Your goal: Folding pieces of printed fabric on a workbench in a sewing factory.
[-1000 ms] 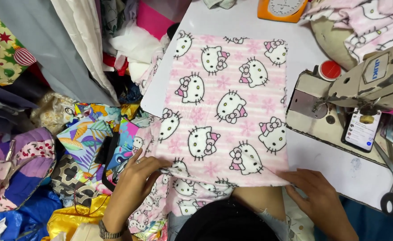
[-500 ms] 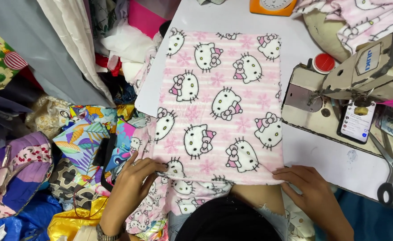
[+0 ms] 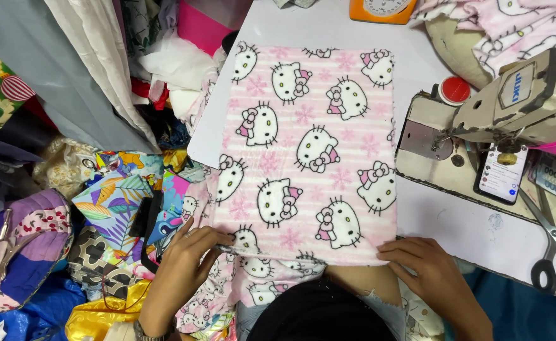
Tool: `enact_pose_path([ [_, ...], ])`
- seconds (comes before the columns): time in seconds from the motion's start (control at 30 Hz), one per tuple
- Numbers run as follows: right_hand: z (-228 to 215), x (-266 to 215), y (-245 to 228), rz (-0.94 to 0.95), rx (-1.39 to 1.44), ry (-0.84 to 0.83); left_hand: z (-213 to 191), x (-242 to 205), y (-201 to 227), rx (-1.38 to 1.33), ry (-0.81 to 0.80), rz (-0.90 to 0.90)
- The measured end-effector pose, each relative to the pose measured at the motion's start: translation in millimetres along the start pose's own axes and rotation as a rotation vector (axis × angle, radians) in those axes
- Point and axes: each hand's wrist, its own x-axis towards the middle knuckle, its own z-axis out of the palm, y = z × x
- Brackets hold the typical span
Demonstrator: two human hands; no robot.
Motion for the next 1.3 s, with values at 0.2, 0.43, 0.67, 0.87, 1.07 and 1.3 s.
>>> enact_pose_path([
  [0.2, -0.4, 0.3, -1.7, 0.015, 0.022, -0.012, -0.5, 1.1, 0.6, -0.005, -0.015, -0.025],
  [0.43, 6.2, -3.1, 6.0, 0.003, 0.033, -0.02, -1.1, 1.8, -1.8, -0.024, -0.006, 0.003],
  [0.67, 1.8, -1.1, 7.8, -0.001, 0.052, -0.022, -7.7, 4.9, -1.9, -0.09, 0.011, 0.051],
  [0.87, -0.8, -1.5, 8.3, 0.004, 0.044, -0.02, -12.2, 4.8, 2.5, -0.132, -0.018, 0.042],
  [1.07, -38.7, 18.4, -12.1, 0.076, 0.031, 0.107, -17.4, 20.7, -3.0, -0.133, 0.045, 0.106],
  [1.3, -143.6, 104.4, 42.8, -0.075, -0.357, 0.359, -112.6, 141.2, 31.4, -0.063, 0.338, 0.253],
])
